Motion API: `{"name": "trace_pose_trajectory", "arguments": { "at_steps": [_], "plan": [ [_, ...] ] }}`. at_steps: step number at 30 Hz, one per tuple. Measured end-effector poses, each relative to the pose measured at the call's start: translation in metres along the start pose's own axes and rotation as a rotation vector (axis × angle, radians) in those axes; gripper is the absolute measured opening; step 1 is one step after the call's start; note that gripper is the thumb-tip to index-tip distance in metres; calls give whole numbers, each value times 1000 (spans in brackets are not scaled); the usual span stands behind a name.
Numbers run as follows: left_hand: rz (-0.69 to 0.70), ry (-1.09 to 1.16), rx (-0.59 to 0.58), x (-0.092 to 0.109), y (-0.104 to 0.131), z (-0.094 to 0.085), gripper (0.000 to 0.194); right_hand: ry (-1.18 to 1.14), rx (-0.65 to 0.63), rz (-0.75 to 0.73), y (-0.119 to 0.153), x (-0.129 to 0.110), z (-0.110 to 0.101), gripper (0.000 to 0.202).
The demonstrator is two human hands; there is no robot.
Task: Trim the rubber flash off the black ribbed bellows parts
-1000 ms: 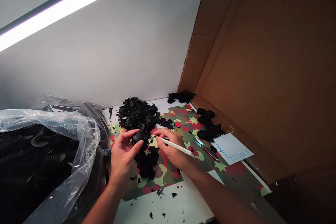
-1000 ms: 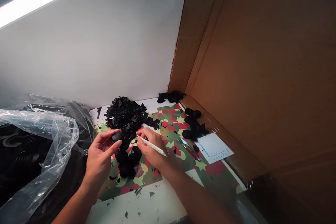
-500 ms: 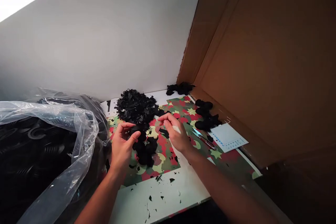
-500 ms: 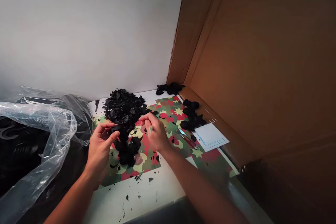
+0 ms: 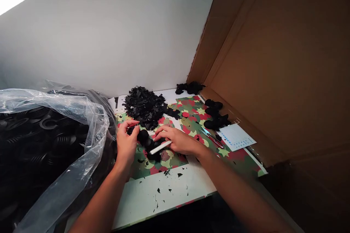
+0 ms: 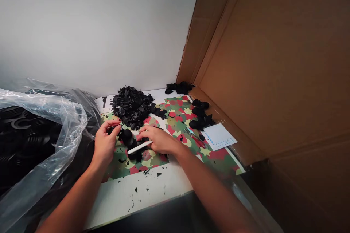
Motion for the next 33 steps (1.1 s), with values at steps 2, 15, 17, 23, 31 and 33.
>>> {"name": "trace_pose_trajectory", "arguments": {
  "at_steps": [2, 15, 17, 23, 31, 33],
  "plan": [
    [17, -51, -22, 3, 2, 1, 10, -88, 16, 57, 0, 3, -5, 26],
    [44, -8, -437, 21, 29, 39, 18, -333, 342, 177, 3, 10, -27, 43],
    [-41, 1, -454, 21, 28, 38, 23, -331, 463, 166, 7, 6, -30, 49],
    [-250, 62, -477, 20, 28, 33, 44, -309, 569, -37, 20, -13, -33, 71],
    [-2, 29, -392, 17, 13, 21, 36, -118, 402, -164, 16, -21, -14, 15],
    [26, 25, -386, 17, 10, 20, 33, -25, 396, -231, 16, -21, -12, 13]
  ]
}}
Point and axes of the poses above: each hand's wrist, its own y-axis away from the middle knuckle, its own z-axis out of the palm, x = y × z, the point moved 3 cm from there along -y, towards the middle knuckle, and after that the axes turned 9 degrees about z, right-handed, at the moved point
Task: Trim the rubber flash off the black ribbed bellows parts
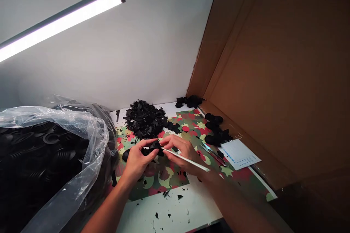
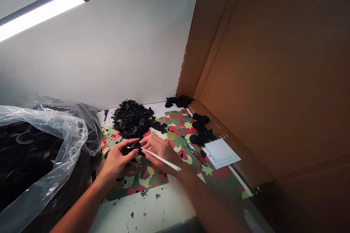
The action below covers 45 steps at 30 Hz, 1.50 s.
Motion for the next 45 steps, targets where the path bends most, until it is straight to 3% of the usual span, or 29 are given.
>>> {"name": "trace_pose_trajectory", "arguments": {
  "at_steps": [12, 15, 18, 20, 23, 25, 29, 32, 34, 39, 45],
  "plan": [
    [80, -40, -28, 4, 4, 5, 25, 337, 51, -348, 1, -2, 15, 20],
    [87, -35, -20, 3, 4, 6, 23, 392, 87, -370, 4, -5, 22, 20],
    [85, -36, -2, 3, 4, 6, 20, 394, 98, -260, 4, -7, 26, 21],
    [81, -28, 5, 2, 5, 5, 20, 374, 118, -71, 1, 0, 23, 19],
    [68, 8, 1, 1, 7, 4, 24, 357, 175, 206, -3, 20, 7, 18],
    [41, 63, 15, 1, 7, 2, 27, 349, 205, 283, -4, 35, -7, 22],
    [1, 233, 80, 2, 5, -4, 31, 269, 199, 297, -7, 49, -22, 21],
    [-61, 343, 81, 0, 3, -3, 35, 179, 180, 242, -10, 39, -17, 14],
    [-102, 384, 70, -3, 2, -2, 37, 71, 165, 205, -10, 26, -9, 21],
    [-83, 362, 56, -2, 3, -1, 36, -122, 105, 242, -9, 2, 10, 20],
    [2, 237, 3, 7, 6, 2, 33, -196, 200, 227, -12, 6, 18, 19]
  ]
}}
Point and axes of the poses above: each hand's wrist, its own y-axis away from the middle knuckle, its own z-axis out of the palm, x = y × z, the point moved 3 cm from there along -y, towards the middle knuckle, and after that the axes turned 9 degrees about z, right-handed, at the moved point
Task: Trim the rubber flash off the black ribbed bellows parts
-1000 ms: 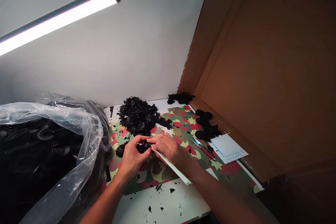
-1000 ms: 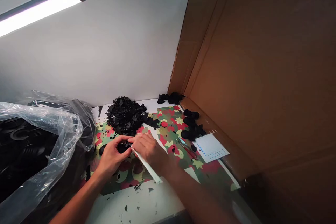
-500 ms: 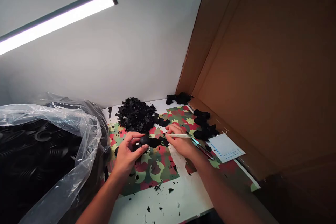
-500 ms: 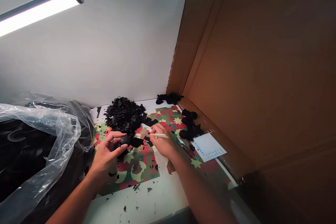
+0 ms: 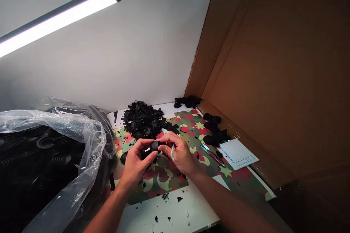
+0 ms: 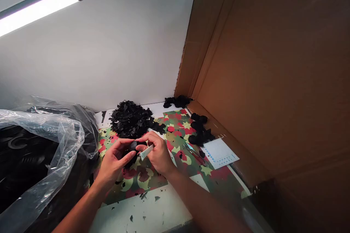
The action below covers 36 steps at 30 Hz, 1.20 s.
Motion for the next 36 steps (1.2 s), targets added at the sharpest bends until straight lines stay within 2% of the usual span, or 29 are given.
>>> {"name": "trace_pose_trajectory", "arguments": {
  "at_steps": [3, 7, 9, 10, 13, 16, 19, 24, 28, 32, 36],
  "plan": [
    [68, -164, -26, 6, 1, 3, 38, 0, 29, -17, 4, 2, 4, 16],
    [181, -314, -4, 14, 0, 5, 23, 30, 36, -63, 9, 0, 8, 14],
    [196, -336, 11, 16, -2, 4, 19, 43, 9, -85, 9, -2, 7, 9],
    [193, -344, 15, 16, -3, 3, 18, 52, -13, -88, 7, -2, 6, 5],
    [176, -370, 20, 14, -4, 1, 15, 76, -100, -101, 2, -5, 3, 15],
    [132, -356, 13, 10, -3, 1, 10, 123, -139, -128, -2, -9, 1, 14],
    [73, -262, 11, 8, 0, 4, 16, 202, -98, -103, -6, -10, 2, 21],
    [3, -136, 98, 11, 3, 10, 24, 262, 22, -40, -9, -9, 7, 23],
    [-69, -123, 35, 7, -1, 14, 32, 329, 25, -68, -7, -7, 8, 21],
    [-32, -247, 29, 0, -4, 13, 26, 408, -18, -146, -6, -5, 11, 23],
    [45, -321, 49, 1, -4, 13, 24, 426, -7, -194, -4, -5, 12, 24]
  ]
}}
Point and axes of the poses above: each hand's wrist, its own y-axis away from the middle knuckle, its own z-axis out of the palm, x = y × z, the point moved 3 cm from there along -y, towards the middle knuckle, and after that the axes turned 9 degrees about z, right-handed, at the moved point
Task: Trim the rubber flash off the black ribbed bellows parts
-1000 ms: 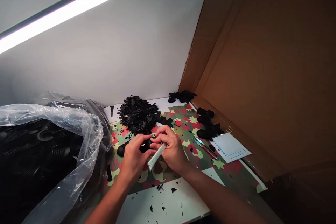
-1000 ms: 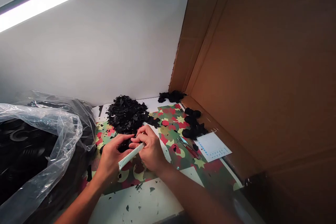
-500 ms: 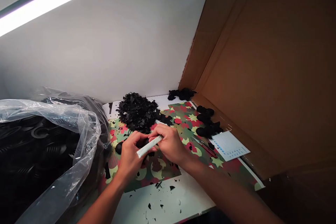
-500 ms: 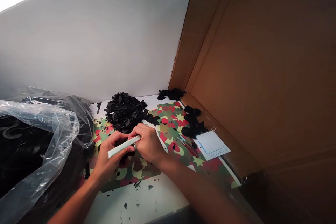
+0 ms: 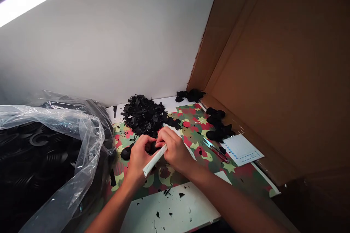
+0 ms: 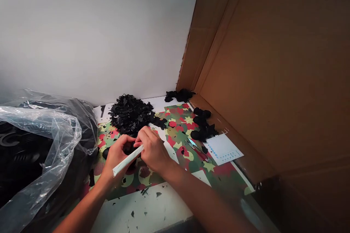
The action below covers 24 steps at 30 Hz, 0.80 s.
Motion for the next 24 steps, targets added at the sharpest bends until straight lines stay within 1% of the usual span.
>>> {"name": "trace_pose_trajectory", "arguments": {
  "at_steps": [2, 4, 8, 10, 12, 14, 15, 17, 19, 22, 24],
  "plan": [
    [4, 10, 14, 1, 2, 0, 22, -38, 8, 10, 1, -1, -1, 23],
    [-11, 30, 36, 2, 3, -1, 20, -92, 10, 62, 2, -2, -1, 23],
    [-17, 57, 71, 1, 6, 2, 24, -191, 19, 292, 0, 5, 1, 20],
    [15, 62, 83, 2, 7, 5, 25, -199, 42, 387, -4, 17, 1, 18],
    [48, 95, 83, 4, 9, 7, 25, -191, 85, 464, -11, 35, -3, 20],
    [26, 180, 75, 5, 11, 8, 24, -183, 113, 540, -17, 55, -11, 23],
    [-14, 235, 66, 4, 12, 9, 24, -182, 107, 564, -19, 64, -15, 23],
    [-124, 337, 44, 2, 12, 9, 28, -193, 59, 580, -21, 74, -21, 22],
    [-198, 401, 17, 1, 11, 9, 32, -221, -13, 568, -20, 75, -22, 21],
    [-211, 445, 0, 0, 9, 7, 33, -286, -94, 531, -15, 66, -22, 20],
    [-208, 453, 17, 0, 8, 6, 33, -324, -99, 505, -11, 57, -24, 26]
  ]
}}
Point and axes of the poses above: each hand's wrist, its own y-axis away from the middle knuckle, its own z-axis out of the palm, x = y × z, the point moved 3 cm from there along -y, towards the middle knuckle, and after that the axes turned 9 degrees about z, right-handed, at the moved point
